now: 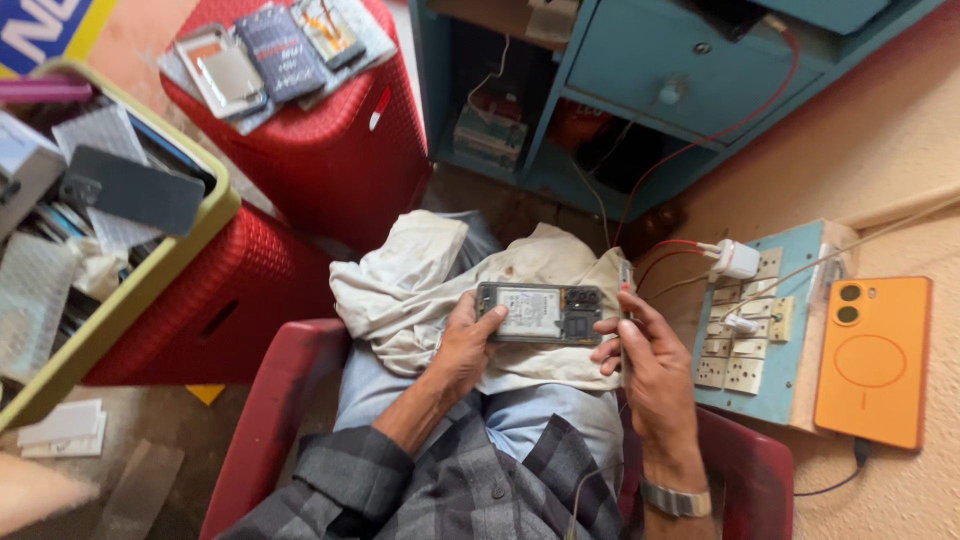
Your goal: The person uses a small blue electric tool and a white pointed object to pry apart the casing and work on the internal battery of a mobile phone while sitting.
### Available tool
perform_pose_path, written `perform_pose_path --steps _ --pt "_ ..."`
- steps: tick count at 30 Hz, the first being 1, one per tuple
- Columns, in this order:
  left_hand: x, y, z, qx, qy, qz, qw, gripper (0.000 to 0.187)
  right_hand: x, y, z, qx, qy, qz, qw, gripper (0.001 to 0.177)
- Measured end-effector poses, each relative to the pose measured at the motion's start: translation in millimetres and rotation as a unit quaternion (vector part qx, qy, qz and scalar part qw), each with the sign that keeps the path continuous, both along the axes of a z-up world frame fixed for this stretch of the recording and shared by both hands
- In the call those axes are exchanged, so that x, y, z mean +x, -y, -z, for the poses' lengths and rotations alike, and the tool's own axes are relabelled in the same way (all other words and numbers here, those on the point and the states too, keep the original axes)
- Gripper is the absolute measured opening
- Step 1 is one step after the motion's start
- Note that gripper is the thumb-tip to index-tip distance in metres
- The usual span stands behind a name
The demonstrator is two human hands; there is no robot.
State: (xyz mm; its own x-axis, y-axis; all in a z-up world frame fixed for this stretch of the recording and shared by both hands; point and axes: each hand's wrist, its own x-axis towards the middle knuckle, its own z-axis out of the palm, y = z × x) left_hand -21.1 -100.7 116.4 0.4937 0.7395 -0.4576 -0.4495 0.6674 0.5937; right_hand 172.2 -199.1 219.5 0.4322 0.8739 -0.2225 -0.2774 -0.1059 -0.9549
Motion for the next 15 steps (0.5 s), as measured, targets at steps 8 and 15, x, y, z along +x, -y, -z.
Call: perform_pose_path --steps 8,15 --pt "14.3 13.9 0.9 -0.044 0.085 -0.077 0.992 0.036 -28.8 4.4 7.2 0.017 0.06 -0.03 0.998 0.049" --pt "15.0 4.5 3.4 -0.03 0.035 -0.035 0.998 0.036 -42.1 -15.0 24.9 -0.016 0.406 -0.02 0.913 0.035"
